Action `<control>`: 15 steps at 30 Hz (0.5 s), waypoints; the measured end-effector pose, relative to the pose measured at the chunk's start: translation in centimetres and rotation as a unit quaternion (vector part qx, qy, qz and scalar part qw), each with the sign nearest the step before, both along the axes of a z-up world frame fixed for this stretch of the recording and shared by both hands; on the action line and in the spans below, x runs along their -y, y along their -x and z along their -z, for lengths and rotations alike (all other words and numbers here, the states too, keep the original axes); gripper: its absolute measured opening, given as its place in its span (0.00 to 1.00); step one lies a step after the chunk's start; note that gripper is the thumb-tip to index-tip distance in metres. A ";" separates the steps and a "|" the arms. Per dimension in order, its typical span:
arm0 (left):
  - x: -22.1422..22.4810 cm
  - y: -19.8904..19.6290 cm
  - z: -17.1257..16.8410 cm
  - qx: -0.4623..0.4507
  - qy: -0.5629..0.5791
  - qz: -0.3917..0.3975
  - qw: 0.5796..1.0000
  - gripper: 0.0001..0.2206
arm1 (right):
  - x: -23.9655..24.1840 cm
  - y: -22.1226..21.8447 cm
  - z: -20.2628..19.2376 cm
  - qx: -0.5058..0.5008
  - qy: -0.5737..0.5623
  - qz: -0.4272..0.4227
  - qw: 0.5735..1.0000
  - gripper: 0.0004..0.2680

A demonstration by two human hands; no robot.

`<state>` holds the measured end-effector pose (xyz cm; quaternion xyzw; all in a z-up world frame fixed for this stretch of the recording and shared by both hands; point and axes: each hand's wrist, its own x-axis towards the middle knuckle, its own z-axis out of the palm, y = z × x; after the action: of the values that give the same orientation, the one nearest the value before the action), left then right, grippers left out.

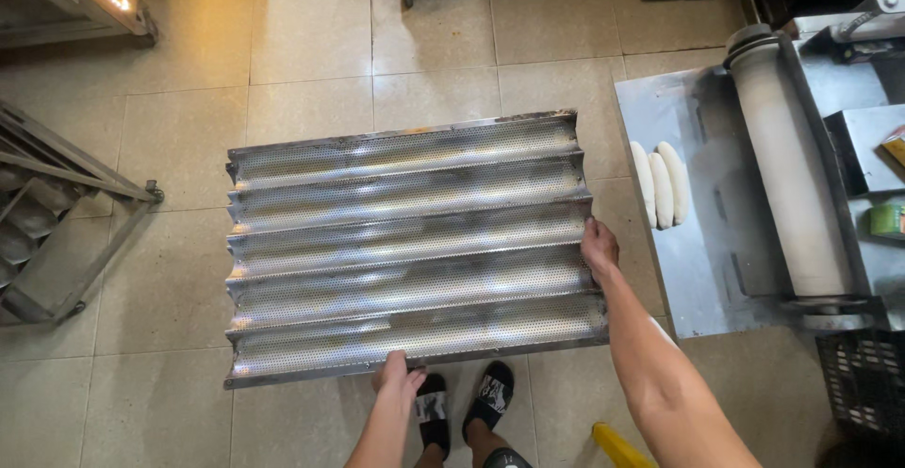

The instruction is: The person picks up dough balls from a tray and feeds them one at a time into a dough processing machine, then takes the resulting elongated dough shapes and arranges them into rows on a metal baking rack, occasionally moving the rack to a different position.

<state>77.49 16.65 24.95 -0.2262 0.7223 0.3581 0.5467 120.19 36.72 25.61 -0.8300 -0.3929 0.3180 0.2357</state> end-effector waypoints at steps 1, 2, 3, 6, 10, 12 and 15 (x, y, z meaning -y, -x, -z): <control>0.1 0.1 -0.5 0.005 -0.007 -0.007 1.000 0.29 | 0.0 -0.2 0.1 0.010 0.029 0.005 1.000 0.18; 0.1 0.2 -1.2 0.007 -0.005 0.007 1.000 0.30 | -0.2 0.0 0.0 0.021 0.057 0.010 0.998 0.18; 0.1 0.2 -2.3 0.011 -0.004 0.020 1.000 0.30 | -0.2 0.4 -0.2 0.032 0.084 0.016 0.996 0.19; -1.7 -1.2 -7.1 0.087 0.027 0.134 0.987 0.33 | 0.3 1.8 -2.1 0.117 0.017 0.023 0.993 0.22; -6.3 -5.9 -16.8 0.213 0.012 0.424 0.880 0.39 | 1.6 5.6 -10.0 -0.035 -0.149 -0.081 0.985 0.24; -10.0 -9.7 -21.2 0.194 -0.081 0.495 0.843 0.33 | 2.3 6.0 -17.0 -0.113 -0.118 -0.100 0.981 0.23; -15.2 -18.1 -27.4 0.190 -0.268 0.518 0.790 0.25 | 4.7 3.3 -27.6 -0.184 -0.168 -0.073 0.966 0.21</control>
<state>95.63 31.89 52.38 0.2744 0.4878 0.1498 0.8151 116.90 31.98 53.19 -0.6746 -0.4498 0.4110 0.4167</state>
